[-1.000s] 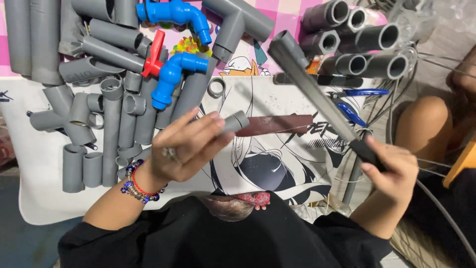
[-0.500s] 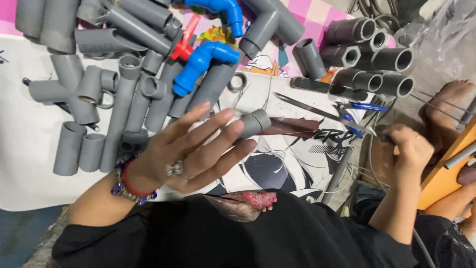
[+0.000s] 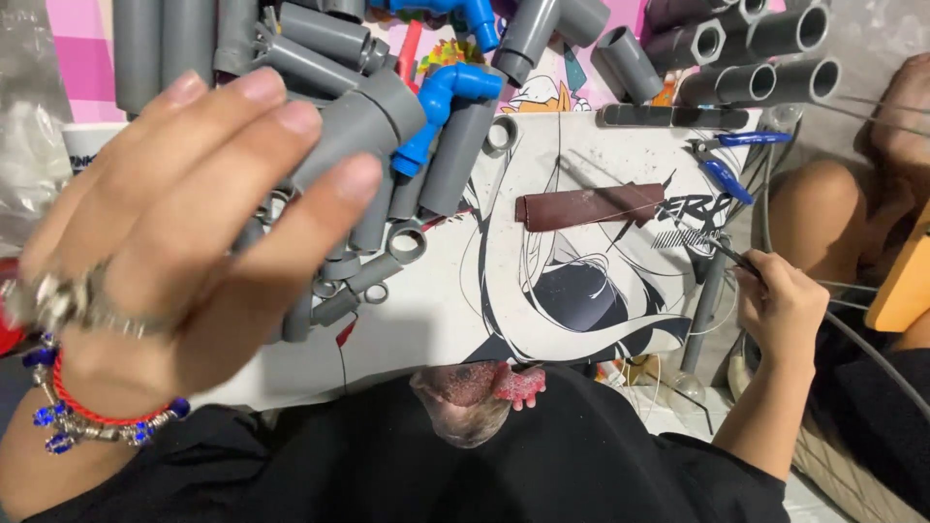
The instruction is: Sawing a PVC pipe using a hacksaw blade and sanding the edges with sandpaper.
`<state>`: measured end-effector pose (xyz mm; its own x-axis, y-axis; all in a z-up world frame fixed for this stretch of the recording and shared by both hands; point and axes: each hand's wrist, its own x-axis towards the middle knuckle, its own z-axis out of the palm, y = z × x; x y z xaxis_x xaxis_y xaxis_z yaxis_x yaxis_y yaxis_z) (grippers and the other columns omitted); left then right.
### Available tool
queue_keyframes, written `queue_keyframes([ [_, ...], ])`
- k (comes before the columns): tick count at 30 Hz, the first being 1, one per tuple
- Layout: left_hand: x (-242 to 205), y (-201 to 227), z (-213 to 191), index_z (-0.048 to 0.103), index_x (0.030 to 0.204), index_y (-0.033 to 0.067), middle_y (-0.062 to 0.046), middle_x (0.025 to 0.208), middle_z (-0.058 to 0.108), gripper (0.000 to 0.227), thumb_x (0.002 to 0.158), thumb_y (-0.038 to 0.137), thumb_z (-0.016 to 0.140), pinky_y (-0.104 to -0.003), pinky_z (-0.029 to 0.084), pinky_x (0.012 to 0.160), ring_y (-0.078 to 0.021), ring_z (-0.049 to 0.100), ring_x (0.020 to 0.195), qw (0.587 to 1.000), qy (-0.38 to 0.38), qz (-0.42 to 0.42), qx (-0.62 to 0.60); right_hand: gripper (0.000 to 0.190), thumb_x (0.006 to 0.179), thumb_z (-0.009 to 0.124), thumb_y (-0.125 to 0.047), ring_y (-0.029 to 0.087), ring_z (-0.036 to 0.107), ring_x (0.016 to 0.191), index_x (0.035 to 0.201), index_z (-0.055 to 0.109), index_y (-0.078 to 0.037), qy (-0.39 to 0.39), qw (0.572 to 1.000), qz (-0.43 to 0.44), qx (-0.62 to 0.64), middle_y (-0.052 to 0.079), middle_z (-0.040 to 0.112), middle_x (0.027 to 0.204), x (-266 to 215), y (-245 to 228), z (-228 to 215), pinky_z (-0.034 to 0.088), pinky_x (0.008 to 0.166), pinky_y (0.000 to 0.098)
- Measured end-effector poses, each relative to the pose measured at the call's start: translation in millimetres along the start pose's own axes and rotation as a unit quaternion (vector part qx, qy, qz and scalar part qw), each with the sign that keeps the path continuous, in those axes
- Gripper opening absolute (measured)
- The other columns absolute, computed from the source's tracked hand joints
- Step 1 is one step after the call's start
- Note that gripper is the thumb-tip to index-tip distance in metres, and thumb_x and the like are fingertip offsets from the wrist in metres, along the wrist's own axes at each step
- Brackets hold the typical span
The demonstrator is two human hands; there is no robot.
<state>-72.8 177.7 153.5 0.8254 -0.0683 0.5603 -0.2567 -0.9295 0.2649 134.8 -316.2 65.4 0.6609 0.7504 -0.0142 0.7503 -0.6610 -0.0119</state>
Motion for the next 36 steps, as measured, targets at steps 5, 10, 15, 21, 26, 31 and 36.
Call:
queue_keyframes([
  [5, -33, -23, 3, 0.064, 0.108, -0.0114, -0.027, 0.105, 0.056, 0.01, 0.098, -0.013, 0.065, -0.052, 0.058, 0.083, -0.0446, 0.064, 0.095, 0.999, 0.054, 0.003, 0.0, 0.005, 0.093, 0.059, -0.002, 0.015, 0.044, 0.053, 0.096, 0.058, 0.003, -0.001, 0.999, 0.028, 0.029, 0.008, 0.053, 0.069, -10, 4, 4, 0.035, 0.051, 0.0266],
  [10, -68, -35, 9, 0.057, 0.111, -0.0193, -0.034, 0.11, 0.051, 0.012, 0.1, -0.016, 0.061, -0.055, 0.051, 0.087, -0.0473, 0.056, 0.098, 0.991, 0.106, -0.065, -0.044, 0.011, 0.092, 0.055, 0.004, 0.017, 0.041, 0.055, 0.102, 0.053, 0.005, 0.014, 0.986, 0.091, 0.137, 0.01, 0.048, 0.068, -27, 7, 15, 0.034, 0.055, 0.0291],
  [15, -75, -35, 7, 0.057, 0.108, -0.0169, -0.032, 0.104, 0.053, 0.012, 0.098, -0.01, 0.059, -0.054, 0.054, 0.087, -0.0456, 0.058, 0.095, 0.992, 0.094, -0.081, -0.019, 0.015, 0.098, 0.04, -0.005, 0.012, 0.043, 0.048, 0.089, 0.049, 0.004, 0.046, 0.931, 0.154, 0.329, 0.009, 0.047, 0.059, -22, -13, 13, 0.04, 0.053, 0.0238],
  [21, -74, -42, 10, 0.055, 0.103, -0.0212, -0.033, 0.103, 0.05, 0.012, 0.098, -0.011, 0.057, -0.056, 0.053, 0.084, -0.048, 0.055, 0.093, 0.988, 0.121, -0.082, -0.044, 0.043, 0.092, 0.045, -0.019, 0.007, 0.023, 0.049, 0.053, 0.03, -0.008, -0.034, 0.952, 0.16, 0.26, -0.003, 0.027, 0.049, 6, -24, 13, 0.018, 0.046, 0.0238],
  [26, -79, -42, 9, 0.051, 0.108, -0.0206, -0.036, 0.105, 0.048, 0.015, 0.1, -0.009, 0.054, -0.059, 0.051, 0.086, -0.0523, 0.054, 0.094, 0.988, 0.112, -0.102, -0.041, 0.045, 0.093, 0.046, -0.024, 0.008, 0.023, 0.05, 0.054, 0.033, -0.007, -0.003, 0.958, 0.163, 0.234, -0.002, 0.025, 0.051, 2, -18, 12, 0.017, 0.047, 0.0245],
  [31, -86, -46, 12, 0.05, 0.107, -0.0203, -0.037, 0.102, 0.049, 0.015, 0.099, -0.008, 0.054, -0.059, 0.05, 0.084, -0.0517, 0.053, 0.092, 0.984, 0.13, -0.113, -0.036, 0.048, 0.092, 0.049, -0.021, 0.01, 0.014, 0.05, 0.054, 0.024, -0.008, -0.004, 0.973, 0.149, 0.177, -0.002, 0.015, 0.051, 9, -27, 9, 0.013, 0.047, 0.0263],
  [36, -81, -44, 7, 0.049, 0.106, -0.0195, -0.036, 0.102, 0.048, 0.016, 0.098, -0.006, 0.052, -0.058, 0.05, 0.086, -0.0484, 0.052, 0.093, 0.978, 0.159, -0.13, -0.042, 0.046, 0.094, 0.054, -0.02, 0.01, 0.016, 0.05, 0.055, 0.033, -0.007, 0.014, 0.979, 0.155, 0.134, -0.001, 0.019, 0.051, 4, -23, 15, 0.016, 0.047, 0.0261],
])
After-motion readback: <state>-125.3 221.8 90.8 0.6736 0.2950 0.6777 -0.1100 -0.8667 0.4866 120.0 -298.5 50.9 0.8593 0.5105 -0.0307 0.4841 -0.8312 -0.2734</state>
